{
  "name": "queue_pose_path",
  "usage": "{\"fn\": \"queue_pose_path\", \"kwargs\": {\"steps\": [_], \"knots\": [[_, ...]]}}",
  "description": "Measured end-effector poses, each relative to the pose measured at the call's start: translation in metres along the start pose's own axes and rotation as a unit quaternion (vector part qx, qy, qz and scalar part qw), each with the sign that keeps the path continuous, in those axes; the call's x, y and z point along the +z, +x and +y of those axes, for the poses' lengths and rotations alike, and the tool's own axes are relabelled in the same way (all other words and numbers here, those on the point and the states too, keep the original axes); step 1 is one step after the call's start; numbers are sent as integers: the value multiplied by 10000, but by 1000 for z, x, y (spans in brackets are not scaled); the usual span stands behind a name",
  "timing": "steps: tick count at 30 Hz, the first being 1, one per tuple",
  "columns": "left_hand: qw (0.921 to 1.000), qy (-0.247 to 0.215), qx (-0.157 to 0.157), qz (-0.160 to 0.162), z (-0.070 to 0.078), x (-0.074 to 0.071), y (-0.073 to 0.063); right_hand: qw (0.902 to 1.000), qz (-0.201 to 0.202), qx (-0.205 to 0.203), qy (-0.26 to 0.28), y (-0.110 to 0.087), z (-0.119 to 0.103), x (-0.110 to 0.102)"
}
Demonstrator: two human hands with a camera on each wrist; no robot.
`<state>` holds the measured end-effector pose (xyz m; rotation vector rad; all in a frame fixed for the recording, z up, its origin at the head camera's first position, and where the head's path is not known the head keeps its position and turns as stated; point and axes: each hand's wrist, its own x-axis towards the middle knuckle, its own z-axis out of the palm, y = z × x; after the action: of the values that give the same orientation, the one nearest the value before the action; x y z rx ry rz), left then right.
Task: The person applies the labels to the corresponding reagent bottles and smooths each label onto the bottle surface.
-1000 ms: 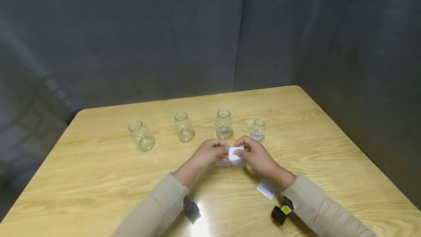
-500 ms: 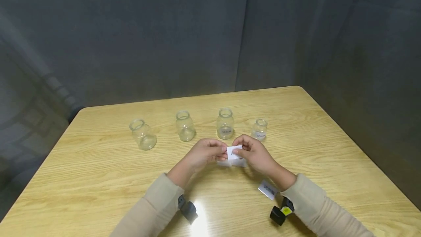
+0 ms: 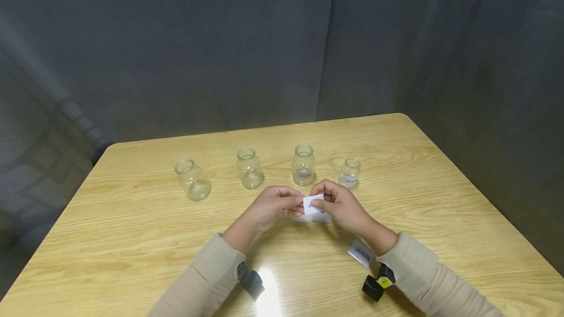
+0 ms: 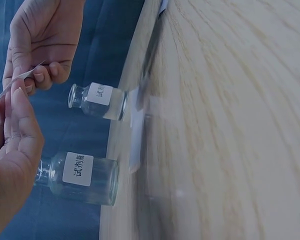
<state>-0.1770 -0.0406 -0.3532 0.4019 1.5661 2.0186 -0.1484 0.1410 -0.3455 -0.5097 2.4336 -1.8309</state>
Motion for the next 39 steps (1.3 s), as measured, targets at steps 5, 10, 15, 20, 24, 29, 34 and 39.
{"fn": "queue_pose_path", "kwargs": {"steps": [5,10,15,20,24,29,34,39], "knots": [[10000,32,-23,22,0,0,-1,9999,-43,-27,-133,0,0,1],[10000,-21,-49,39,-1,-1,-2,9998,-84,-25,-150,-1,-1,2],[9999,-133,-35,-7,-2,-3,-2,9997,-151,-1,-191,0,-2,3],[10000,-27,-16,4,-5,-4,-3,9996,-168,97,-197,1,1,6],[9995,239,-42,180,-7,-6,-2,9995,-8,155,-279,1,3,8],[9965,654,-34,525,-7,-9,-3,9960,625,204,-611,0,2,6],[9946,848,34,601,-9,-9,-1,9948,730,317,-638,0,4,4],[9949,884,25,485,-12,-6,1,9987,125,346,-339,0,7,7]]}}
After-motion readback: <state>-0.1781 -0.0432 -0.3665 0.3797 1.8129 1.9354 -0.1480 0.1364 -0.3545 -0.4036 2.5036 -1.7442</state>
